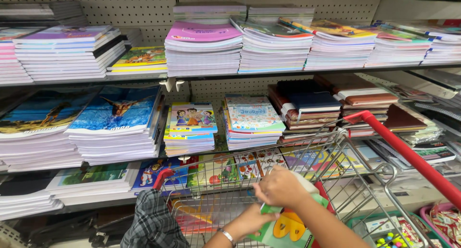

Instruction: The person is seen cleaning and organizing stationery items like books and notebooks on a shelf in a store.

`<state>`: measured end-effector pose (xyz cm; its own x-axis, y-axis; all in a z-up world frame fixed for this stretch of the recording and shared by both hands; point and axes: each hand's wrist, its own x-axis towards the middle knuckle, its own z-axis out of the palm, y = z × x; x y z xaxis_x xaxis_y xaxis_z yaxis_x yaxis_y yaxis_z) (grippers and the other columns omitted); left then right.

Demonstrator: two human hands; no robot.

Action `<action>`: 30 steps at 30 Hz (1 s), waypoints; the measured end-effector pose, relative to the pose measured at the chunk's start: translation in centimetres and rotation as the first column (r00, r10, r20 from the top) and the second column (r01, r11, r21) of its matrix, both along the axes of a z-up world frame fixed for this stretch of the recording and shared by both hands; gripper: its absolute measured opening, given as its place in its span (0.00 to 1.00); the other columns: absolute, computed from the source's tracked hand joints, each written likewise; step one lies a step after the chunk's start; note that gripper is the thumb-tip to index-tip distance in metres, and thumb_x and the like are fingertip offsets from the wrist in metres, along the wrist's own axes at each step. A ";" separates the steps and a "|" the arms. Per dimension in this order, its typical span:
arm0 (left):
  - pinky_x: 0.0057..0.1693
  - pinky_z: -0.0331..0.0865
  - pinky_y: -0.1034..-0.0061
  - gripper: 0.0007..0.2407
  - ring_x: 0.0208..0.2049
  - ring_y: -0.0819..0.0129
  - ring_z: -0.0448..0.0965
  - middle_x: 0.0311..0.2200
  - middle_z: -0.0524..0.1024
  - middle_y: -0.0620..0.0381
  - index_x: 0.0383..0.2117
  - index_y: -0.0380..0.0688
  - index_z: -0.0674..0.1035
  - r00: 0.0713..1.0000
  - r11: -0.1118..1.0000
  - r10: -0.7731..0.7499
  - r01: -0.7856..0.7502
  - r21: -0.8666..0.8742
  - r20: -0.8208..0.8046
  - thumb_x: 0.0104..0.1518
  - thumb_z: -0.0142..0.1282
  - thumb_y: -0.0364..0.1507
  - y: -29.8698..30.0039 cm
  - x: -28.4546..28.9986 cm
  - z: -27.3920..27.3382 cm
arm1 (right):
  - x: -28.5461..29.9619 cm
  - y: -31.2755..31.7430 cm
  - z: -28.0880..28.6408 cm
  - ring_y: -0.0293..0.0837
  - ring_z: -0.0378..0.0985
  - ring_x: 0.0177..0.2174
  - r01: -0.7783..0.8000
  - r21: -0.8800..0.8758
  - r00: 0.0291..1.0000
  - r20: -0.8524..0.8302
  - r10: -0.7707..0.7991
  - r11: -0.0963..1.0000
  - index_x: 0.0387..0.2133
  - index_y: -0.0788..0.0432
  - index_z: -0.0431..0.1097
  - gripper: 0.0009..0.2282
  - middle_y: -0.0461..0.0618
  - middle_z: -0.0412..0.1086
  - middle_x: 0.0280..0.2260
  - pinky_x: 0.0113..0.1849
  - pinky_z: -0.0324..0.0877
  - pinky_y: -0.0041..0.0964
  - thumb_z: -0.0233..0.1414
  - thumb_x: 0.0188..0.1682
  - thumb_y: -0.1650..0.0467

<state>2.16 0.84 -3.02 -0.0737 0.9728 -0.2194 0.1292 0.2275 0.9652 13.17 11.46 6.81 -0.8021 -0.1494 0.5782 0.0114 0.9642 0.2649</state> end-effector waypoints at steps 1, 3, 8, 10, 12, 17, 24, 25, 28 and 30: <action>0.28 0.65 0.74 0.14 0.23 0.72 0.69 0.30 0.72 0.58 0.48 0.57 0.75 1.000 1.000 0.001 -0.001 -0.005 0.003 0.58 0.63 0.39 0.1 0.4 -0.6 | 0.2 0.1 0.2 0.46 0.71 0.16 -0.001 -0.005 1.000 0.003 0.001 1.000 0.07 0.53 0.70 0.18 0.45 0.71 0.13 0.30 0.67 0.44 0.56 0.48 0.65; 0.29 0.68 0.70 0.12 0.19 0.68 0.73 0.25 0.74 0.51 0.44 0.45 0.82 0.995 0.994 0.019 -0.008 0.110 -0.100 0.60 0.60 0.36 1.0 0.8 -1.3 | 0.3 1.0 1.2 0.46 0.72 0.17 0.009 0.040 0.995 -0.100 -0.005 0.999 0.10 0.53 0.72 0.14 0.45 0.70 0.13 0.28 0.66 0.44 0.56 0.45 0.65; 0.40 0.74 0.68 0.11 0.29 0.66 0.81 0.30 0.81 0.52 0.42 0.37 0.81 0.977 0.847 0.081 0.037 0.530 -0.198 0.62 0.59 0.33 1.4 1.1 -3.2 | 0.5 1.7 0.7 0.49 0.73 0.19 0.014 -0.165 0.945 -0.322 -0.067 0.986 0.10 0.55 0.71 0.16 0.47 0.72 0.16 0.27 0.68 0.44 0.55 0.47 0.65; 0.42 0.75 0.66 0.11 0.32 0.64 0.81 0.33 0.81 0.52 0.43 0.35 0.81 0.979 0.780 0.096 0.039 0.624 -0.181 0.63 0.58 0.32 0.9 1.4 -2.9 | 0.5 1.9 0.2 0.50 0.74 0.20 0.049 -0.259 0.918 -0.370 -0.146 0.965 0.12 0.56 0.72 0.15 0.49 0.71 0.16 0.27 0.68 0.45 0.54 0.49 0.65; 0.37 0.73 0.69 0.13 0.24 0.66 0.79 0.22 0.78 0.51 0.35 0.35 0.82 0.947 0.921 0.119 0.008 0.390 -0.300 0.63 0.58 0.36 1.1 1.6 -3.0 | 0.6 2.3 0.0 0.57 0.74 0.22 0.177 -0.486 0.868 -0.332 -0.368 0.856 0.13 0.61 0.70 0.18 0.54 0.70 0.17 0.28 0.68 0.50 0.51 0.51 0.64; 0.36 0.73 0.68 0.14 0.23 0.66 0.78 0.21 0.78 0.50 0.36 0.35 0.82 0.960 0.902 0.145 -0.028 0.430 -0.241 0.62 0.58 0.37 0.8 1.6 -2.5 | 1.0 3.2 -1.0 0.60 0.73 0.23 0.158 -0.660 0.828 -0.317 -0.463 0.734 0.15 0.64 0.69 0.21 0.59 0.68 0.18 0.29 0.67 0.51 0.47 0.55 0.62; 0.26 0.69 0.75 0.16 0.16 0.72 0.75 0.17 0.75 0.57 0.38 0.37 0.84 0.967 0.921 0.240 -0.198 0.336 -0.089 0.60 0.58 0.40 -0.2 1.6 -0.3 | 2.6 5.9 -2.0 0.63 0.73 0.26 0.198 -0.710 0.776 -0.308 -0.550 0.676 0.18 0.64 0.71 0.23 0.63 0.70 0.22 0.31 0.67 0.53 0.44 0.56 0.59; 0.26 0.69 0.75 0.16 0.16 0.72 0.75 0.17 0.75 0.57 0.38 0.37 0.84 0.967 0.921 0.240 -0.197 0.335 -0.090 0.60 0.58 0.40 -0.3 1.4 -0.3 | 2.7 6.4 -2.3 0.63 0.73 0.26 0.197 -0.711 0.776 -0.308 -0.551 0.675 0.18 0.64 0.71 0.23 0.63 0.70 0.22 0.31 0.67 0.53 0.44 0.56 0.59; 0.24 0.74 0.79 0.16 0.18 0.77 0.79 0.19 0.78 0.59 0.39 0.38 0.84 0.973 0.914 0.229 -0.216 0.344 0.004 0.57 0.60 0.40 -0.1 0.5 -0.3 | 3.6 7.9 -3.3 0.64 0.73 0.27 0.245 -0.704 0.752 -0.296 -0.589 0.667 0.18 0.64 0.71 0.25 0.63 0.70 0.22 0.33 0.67 0.54 0.42 0.57 0.58; 0.23 0.74 0.76 0.17 0.18 0.76 0.79 0.21 0.76 0.60 0.40 0.37 0.83 0.972 0.936 0.214 -0.231 0.264 0.093 0.55 0.63 0.40 0.0 -0.5 -0.4 | 4.3 9.0 -4.1 0.64 0.75 0.28 0.339 -0.675 0.733 -0.247 -0.634 0.655 0.18 0.64 0.71 0.26 0.63 0.71 0.23 0.34 0.69 0.54 0.40 0.58 0.57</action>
